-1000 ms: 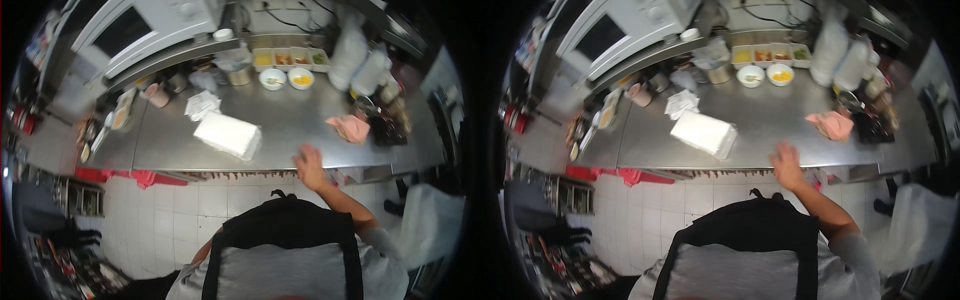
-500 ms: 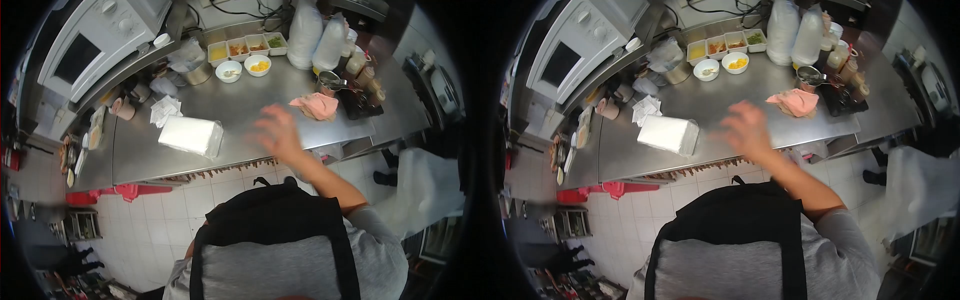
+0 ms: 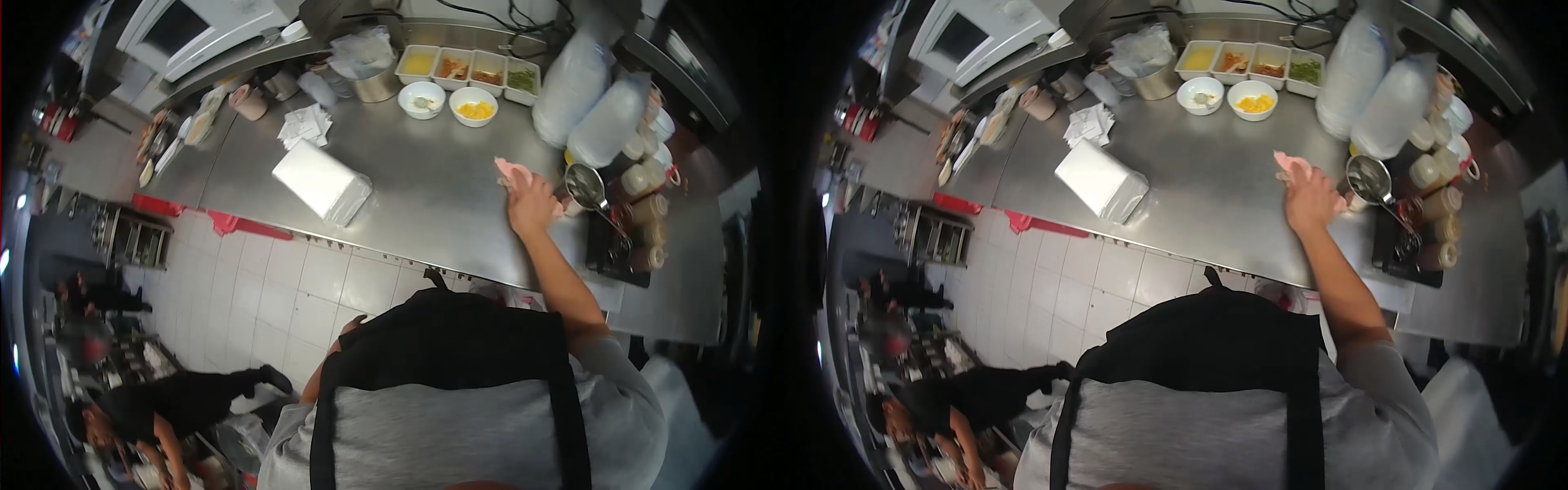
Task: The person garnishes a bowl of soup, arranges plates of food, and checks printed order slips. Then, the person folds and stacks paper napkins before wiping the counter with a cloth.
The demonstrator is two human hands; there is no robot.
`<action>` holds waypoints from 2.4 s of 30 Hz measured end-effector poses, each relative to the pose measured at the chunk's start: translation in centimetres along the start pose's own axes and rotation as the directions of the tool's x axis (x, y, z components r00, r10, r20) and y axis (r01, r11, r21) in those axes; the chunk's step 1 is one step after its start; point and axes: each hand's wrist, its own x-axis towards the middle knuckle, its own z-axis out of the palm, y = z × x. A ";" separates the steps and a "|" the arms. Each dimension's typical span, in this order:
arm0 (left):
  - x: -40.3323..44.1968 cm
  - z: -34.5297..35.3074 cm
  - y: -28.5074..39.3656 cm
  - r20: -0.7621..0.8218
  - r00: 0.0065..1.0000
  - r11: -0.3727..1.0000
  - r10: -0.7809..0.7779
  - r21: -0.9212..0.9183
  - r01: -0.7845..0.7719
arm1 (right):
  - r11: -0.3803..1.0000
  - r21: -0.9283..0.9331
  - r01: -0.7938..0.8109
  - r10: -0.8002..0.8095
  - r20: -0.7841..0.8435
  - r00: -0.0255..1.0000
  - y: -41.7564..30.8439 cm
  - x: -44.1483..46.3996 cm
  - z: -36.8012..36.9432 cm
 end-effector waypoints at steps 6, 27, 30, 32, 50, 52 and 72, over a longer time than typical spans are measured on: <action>-2.0 8.2 7.0 -0.211 0.975 0.971 -0.076 -0.236 0.025 | 0.886 0.261 0.382 -0.395 -0.005 0.919 -11.4 6.0 5.4; -17.2 24.4 -2.5 -0.455 0.832 0.386 -0.317 -0.863 -0.325 | 0.211 0.681 0.701 -0.871 -0.195 0.452 -6.6 1.8 -10.6; -21.6 17.9 8.5 -0.436 0.783 0.788 -0.444 -0.606 0.109 | 0.833 0.335 0.440 -0.450 -0.050 0.892 -0.7 8.4 5.9; -20.6 20.0 5.9 -0.498 0.806 0.864 -0.319 -0.502 0.031 | 0.960 0.060 0.273 -0.272 -0.019 0.962 -4.4 2.4 0.0; -10.9 20.3 2.8 -0.258 0.956 0.990 -0.137 0.004 0.143 | 0.663 0.240 0.709 -0.684 -0.190 0.704 7.9 -12.3 -14.7; -10.0 19.6 4.4 -0.352 0.928 0.985 -0.122 0.071 0.156 | 0.638 0.180 0.749 -0.675 -0.337 0.656 10.0 -11.8 -13.6; 1.6 -7.6 37.0 -0.698 0.204 0.725 0.687 0.639 -0.258 | 0.129 0.912 -0.389 -0.747 0.347 0.566 15.8 -24.2 -6.0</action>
